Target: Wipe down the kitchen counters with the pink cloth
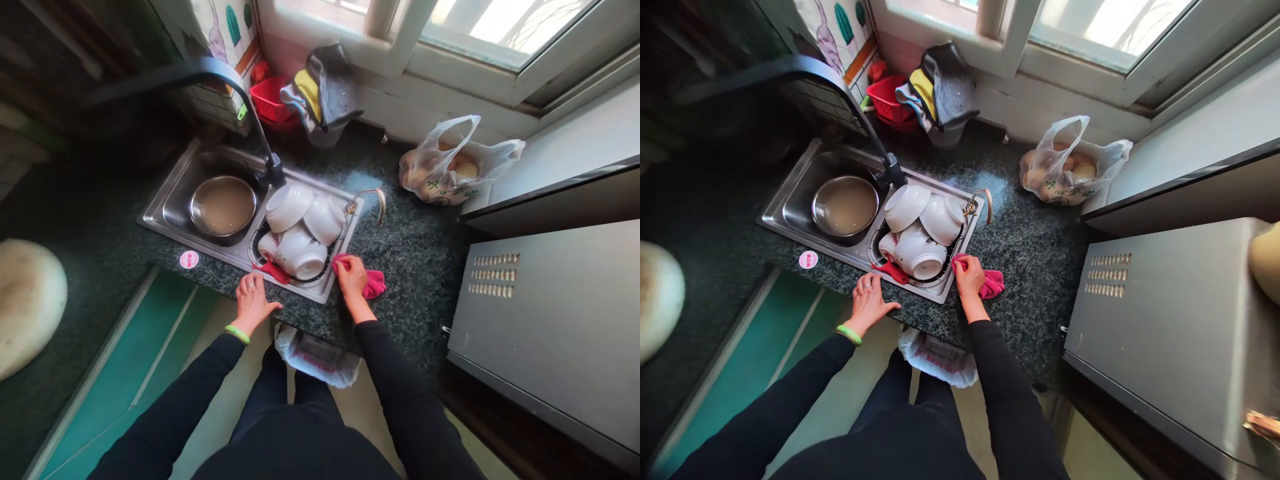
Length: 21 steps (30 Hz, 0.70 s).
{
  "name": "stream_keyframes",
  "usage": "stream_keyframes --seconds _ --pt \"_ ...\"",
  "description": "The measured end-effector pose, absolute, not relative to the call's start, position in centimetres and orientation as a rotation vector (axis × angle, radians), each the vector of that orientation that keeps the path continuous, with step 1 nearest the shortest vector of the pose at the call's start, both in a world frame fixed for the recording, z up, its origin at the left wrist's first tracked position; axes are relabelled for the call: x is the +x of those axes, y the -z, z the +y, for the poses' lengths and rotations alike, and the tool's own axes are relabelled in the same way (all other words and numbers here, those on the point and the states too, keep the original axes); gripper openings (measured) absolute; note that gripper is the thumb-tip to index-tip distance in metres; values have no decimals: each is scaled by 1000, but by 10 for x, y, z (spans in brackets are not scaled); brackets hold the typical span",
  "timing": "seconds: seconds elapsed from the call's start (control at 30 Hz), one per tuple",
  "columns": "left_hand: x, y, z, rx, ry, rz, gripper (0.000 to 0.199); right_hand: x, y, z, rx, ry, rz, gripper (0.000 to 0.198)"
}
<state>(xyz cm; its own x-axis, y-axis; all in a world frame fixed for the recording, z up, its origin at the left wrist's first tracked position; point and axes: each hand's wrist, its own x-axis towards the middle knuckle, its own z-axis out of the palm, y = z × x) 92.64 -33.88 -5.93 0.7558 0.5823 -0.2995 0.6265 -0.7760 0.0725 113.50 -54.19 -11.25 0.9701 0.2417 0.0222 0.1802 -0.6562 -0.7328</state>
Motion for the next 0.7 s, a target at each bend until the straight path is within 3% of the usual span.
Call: stream_keyframes --seconds 0.27,0.4,0.53,0.7 --pt "934 57 -324 2820 566 818 63 1213 113 -517 -2372 -12 -192 12" --pt "932 61 -332 2821 346 626 53 1166 108 -531 -2377 -53 -201 12" --pt "942 71 -327 2721 298 802 36 1106 108 -550 -2351 -107 -238 16" --pt "958 77 -314 2687 386 800 28 1143 111 -538 -2348 -75 -194 16"
